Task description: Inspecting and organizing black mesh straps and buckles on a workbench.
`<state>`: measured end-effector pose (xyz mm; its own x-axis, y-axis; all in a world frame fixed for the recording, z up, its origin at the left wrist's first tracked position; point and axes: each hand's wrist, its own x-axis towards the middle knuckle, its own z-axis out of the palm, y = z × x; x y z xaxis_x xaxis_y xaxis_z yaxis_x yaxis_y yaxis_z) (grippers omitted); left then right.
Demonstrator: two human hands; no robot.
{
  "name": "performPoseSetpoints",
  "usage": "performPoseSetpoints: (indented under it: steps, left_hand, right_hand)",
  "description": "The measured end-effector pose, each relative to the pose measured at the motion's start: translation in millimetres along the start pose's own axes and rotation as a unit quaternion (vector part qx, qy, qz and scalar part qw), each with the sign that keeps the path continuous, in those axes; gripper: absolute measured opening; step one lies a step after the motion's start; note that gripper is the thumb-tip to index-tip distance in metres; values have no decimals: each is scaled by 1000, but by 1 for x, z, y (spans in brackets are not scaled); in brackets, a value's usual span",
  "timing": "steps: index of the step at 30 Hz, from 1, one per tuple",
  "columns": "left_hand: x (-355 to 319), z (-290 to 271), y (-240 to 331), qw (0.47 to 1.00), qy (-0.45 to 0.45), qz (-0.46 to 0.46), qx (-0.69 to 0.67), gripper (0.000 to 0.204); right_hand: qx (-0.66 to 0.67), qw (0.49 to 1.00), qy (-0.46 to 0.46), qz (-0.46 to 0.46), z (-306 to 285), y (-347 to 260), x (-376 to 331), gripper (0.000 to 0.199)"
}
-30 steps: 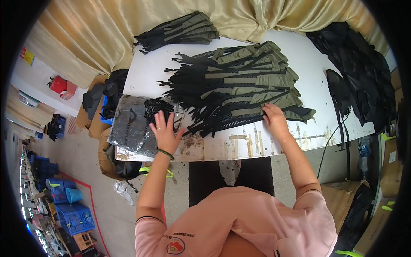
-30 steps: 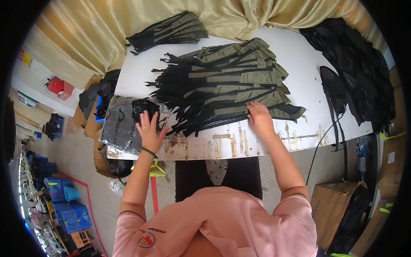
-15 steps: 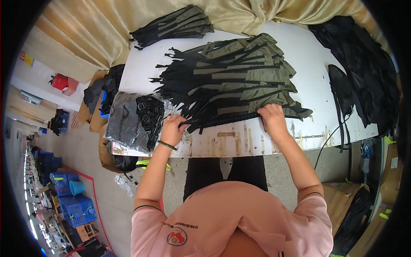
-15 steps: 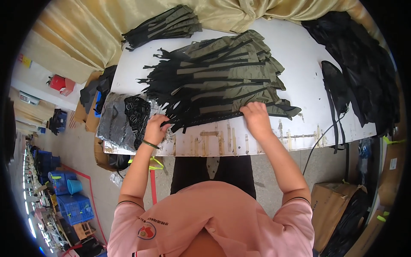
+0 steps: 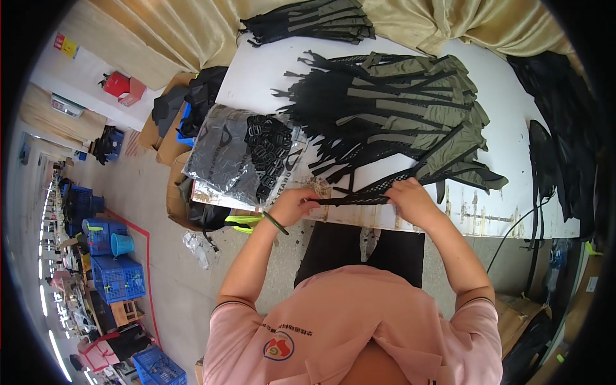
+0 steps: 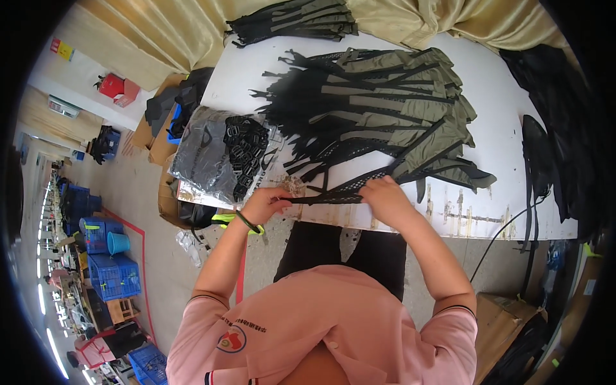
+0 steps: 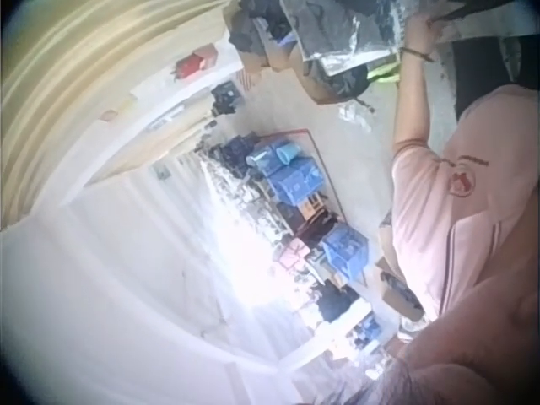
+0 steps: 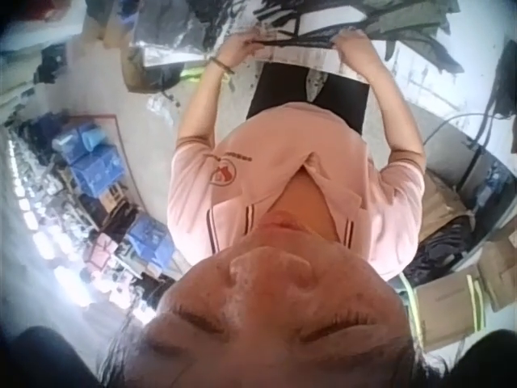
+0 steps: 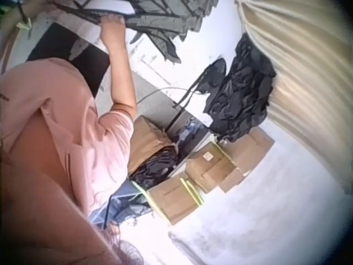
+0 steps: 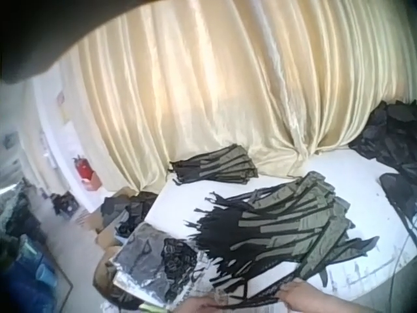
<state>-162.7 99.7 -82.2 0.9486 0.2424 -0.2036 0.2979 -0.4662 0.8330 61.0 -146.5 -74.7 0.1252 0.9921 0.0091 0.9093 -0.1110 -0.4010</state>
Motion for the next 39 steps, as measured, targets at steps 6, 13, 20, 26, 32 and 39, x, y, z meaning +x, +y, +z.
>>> performPoseSetpoints:
  steps: [6, 13, 20, 26, 32, 39]
  left_hand:
    - [-9, 4, -25, 989, 1, -82, -127, 12]
    - [-13, 0, -42, 984, 6, -113, -134, 10]
    - [-14, 9, -26, 986, 0, -126, -106, 13]
    - [-27, -3, -13, 989, 29, -78, -124, 15]
    - [-20, -70, -47, 927, 343, -33, 145, 28]
    - [-1, -79, -69, 905, 331, -89, 253, 40]
  right_hand:
    - [-72, 992, 28, 99, 1, -29, -8, 10]
    - [-137, 961, -54, 234, -27, -30, -19, 32]
    - [26, 986, 162, 20, 10, -63, 30, 38]
    - [168, 985, 31, 0, 74, -96, 86, 14]
    - [199, 978, 61, 25, 77, -84, 88, 15]
    - [253, 965, 63, 27, 77, -77, 92, 24]
